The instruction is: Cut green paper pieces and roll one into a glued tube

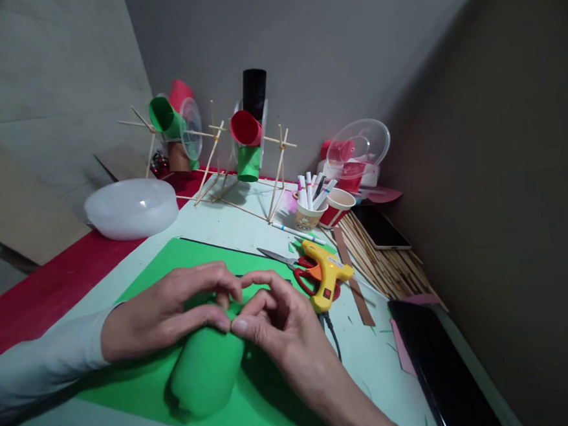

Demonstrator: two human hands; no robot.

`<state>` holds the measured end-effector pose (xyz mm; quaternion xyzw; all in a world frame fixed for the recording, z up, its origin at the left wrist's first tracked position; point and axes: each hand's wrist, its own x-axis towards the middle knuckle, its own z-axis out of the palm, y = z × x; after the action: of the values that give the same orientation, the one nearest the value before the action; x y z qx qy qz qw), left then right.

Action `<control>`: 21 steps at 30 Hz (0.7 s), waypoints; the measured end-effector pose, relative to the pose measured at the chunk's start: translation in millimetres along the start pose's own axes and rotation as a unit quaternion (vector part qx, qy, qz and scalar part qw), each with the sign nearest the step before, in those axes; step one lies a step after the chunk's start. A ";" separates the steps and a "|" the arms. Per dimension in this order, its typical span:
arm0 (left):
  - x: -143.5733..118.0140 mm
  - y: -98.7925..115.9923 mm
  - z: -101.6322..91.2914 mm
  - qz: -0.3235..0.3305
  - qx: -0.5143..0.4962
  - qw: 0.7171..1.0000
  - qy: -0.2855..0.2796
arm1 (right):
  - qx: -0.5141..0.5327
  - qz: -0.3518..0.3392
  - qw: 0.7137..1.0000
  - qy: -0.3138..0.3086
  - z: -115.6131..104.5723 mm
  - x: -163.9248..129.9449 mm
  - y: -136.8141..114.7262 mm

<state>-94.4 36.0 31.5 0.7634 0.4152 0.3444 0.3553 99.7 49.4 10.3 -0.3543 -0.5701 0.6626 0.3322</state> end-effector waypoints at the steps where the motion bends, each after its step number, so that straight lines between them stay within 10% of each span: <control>1: 0.4 -2.7 0.5 -0.004 -0.009 0.999 0.041 | 0.009 -0.007 1.000 0.026 -0.9 0.6 1.5; 7: -1.2 -12.0 4.1 -0.100 -0.019 0.957 0.270 | 0.063 -0.068 0.975 0.201 -12.2 5.9 4.1; 14: -12.5 -0.3 25.4 -0.158 -0.118 0.970 0.142 | 0.062 -0.138 0.950 0.273 -13.7 3.0 3.5; 21: -9.8 2.0 30.2 -0.208 -0.168 0.949 0.167 | 0.001 -0.192 0.938 0.290 -2.6 -3.5 -0.8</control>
<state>-73.0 18.8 15.5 0.5207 0.5542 0.4505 0.4677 103.7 47.9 11.1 -0.4148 -0.5056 0.4554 0.6042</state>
